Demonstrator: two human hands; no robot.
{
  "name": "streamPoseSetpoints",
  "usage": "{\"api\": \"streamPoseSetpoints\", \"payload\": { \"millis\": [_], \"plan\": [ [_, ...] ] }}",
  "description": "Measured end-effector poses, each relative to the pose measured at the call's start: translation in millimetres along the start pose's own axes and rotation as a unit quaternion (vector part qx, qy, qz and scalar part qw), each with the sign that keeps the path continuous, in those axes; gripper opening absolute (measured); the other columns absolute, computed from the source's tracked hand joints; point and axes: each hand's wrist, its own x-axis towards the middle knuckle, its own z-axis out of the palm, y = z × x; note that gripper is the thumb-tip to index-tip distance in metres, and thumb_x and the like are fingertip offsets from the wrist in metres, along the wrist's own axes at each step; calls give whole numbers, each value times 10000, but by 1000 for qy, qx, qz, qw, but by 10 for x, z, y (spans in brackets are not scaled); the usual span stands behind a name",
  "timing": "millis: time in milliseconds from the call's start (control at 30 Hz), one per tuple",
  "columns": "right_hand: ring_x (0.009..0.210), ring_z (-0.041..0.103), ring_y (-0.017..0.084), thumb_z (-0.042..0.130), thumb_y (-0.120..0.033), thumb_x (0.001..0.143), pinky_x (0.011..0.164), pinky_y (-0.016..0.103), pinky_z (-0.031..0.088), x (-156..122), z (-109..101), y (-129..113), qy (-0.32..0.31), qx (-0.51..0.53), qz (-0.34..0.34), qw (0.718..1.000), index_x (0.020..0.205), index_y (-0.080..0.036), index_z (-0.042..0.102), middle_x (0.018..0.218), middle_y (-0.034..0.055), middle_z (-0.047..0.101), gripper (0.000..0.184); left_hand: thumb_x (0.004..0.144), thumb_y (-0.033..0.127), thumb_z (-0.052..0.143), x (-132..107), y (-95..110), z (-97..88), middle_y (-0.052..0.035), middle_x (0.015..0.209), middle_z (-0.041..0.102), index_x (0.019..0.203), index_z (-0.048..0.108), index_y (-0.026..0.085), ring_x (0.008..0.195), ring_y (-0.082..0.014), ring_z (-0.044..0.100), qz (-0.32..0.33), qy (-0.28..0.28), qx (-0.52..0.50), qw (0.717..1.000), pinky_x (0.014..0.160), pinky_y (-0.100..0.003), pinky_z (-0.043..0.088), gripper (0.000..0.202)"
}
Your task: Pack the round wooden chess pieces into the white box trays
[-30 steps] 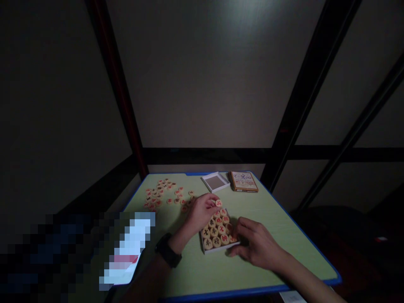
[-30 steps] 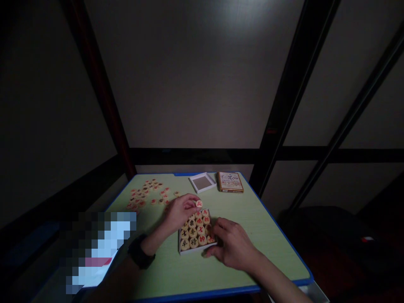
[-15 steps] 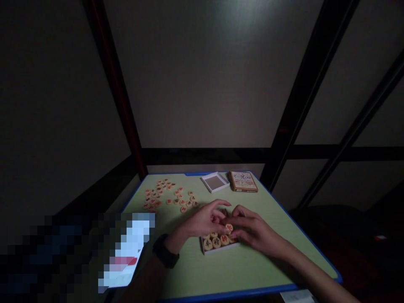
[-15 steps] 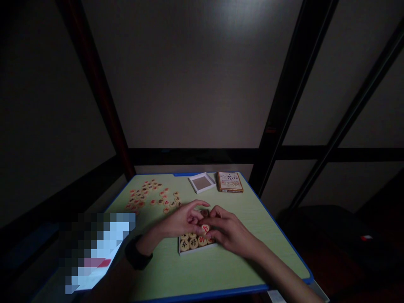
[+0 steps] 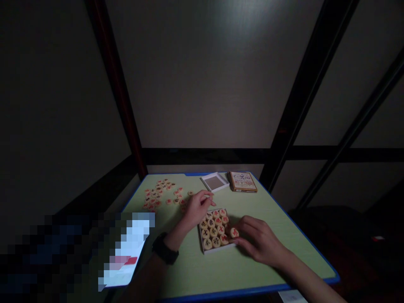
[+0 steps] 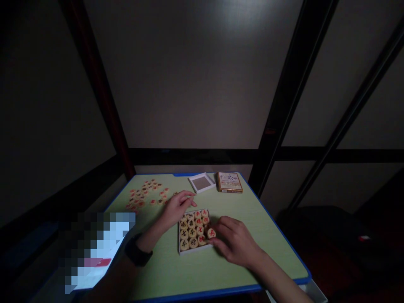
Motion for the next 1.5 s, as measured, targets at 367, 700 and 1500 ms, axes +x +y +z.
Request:
{"api": "streamPoseSetpoints", "payload": {
  "millis": [367, 700, 1500],
  "plan": [
    [728, 585, 187, 503, -480, 933, 621, 297, 428, 11, 11, -38, -25, -21, -10, 999, 1039, -152, 670, 815, 76, 616, 383, 753, 264, 591, 21, 0, -8, -20, 638, 682, 838, 602, 168, 637, -149, 648, 1, 37, 5, 999, 577, -221, 437, 128],
    [781, 608, 187, 496, -463, 941, 659, 295, 462, 30, -1, -66, -56, 16, -14, 998, 1076, -187, 661, 870, 74, 632, 349, 751, 232, 558, 3, 47, -5, -18, 638, 676, 835, 594, 164, 614, -143, 629, -6, 40, 13, 999, 562, -224, 414, 113],
    [1086, 577, 266, 651, -492, 833, 902, 397, 502, 37, -15, -44, -60, 98, 41, 993, 1320, -209, 530, 1189, 138, 566, 576, 878, 250, 450, -111, 208, -241, -74, 826, 698, 771, 632, 187, 837, -204, 640, 54, 19, 395, 917, 821, -321, 452, 221]
  ]
}}
